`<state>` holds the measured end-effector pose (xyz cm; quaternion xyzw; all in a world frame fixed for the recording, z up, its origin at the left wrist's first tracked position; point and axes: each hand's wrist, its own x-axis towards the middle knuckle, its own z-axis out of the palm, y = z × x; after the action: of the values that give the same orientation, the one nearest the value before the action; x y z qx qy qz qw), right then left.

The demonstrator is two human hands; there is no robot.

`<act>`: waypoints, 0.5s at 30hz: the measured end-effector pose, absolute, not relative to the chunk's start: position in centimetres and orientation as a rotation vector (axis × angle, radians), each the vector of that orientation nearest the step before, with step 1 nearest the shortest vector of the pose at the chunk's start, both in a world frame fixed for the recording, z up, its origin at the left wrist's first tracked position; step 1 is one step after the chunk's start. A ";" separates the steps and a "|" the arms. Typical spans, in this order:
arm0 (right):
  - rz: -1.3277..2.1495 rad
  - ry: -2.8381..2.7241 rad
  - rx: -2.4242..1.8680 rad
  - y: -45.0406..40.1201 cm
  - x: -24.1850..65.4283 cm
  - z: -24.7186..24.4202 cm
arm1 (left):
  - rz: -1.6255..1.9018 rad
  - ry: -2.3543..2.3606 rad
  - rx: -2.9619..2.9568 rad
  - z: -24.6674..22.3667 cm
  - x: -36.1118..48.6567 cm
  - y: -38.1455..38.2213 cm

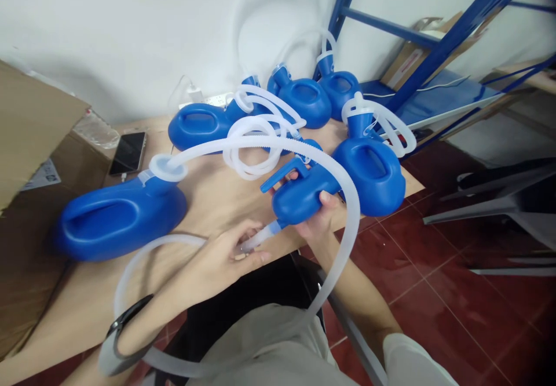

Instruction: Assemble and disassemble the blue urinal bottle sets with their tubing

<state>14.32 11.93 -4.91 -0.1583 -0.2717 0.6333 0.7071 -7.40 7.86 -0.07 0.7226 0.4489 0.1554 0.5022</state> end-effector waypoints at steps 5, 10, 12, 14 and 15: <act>1.384 -0.510 -0.411 11.8 14.8 -4.1 | 0.425 1.166 1.886 -1.2 -9.6 7.3; 1.393 -0.486 -0.451 11.7 14.3 -4.3 | 0.382 1.074 2.016 -1.9 -10.5 7.2; 1.383 -0.487 -0.443 11.6 14.1 -4.7 | 0.350 1.052 2.048 -1.8 -10.7 7.4; 1.382 -0.476 -0.443 11.5 14.0 -5.2 | 0.323 1.047 2.072 -1.5 -10.8 7.7; 1.381 -0.462 -0.447 11.5 14.0 -5.4 | 0.309 1.051 2.077 -1.4 -10.8 7.8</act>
<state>13.96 11.45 -5.43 -0.2023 -0.2092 0.6258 0.7237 -10.81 7.77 -1.40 0.8158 0.4129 0.1215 0.3863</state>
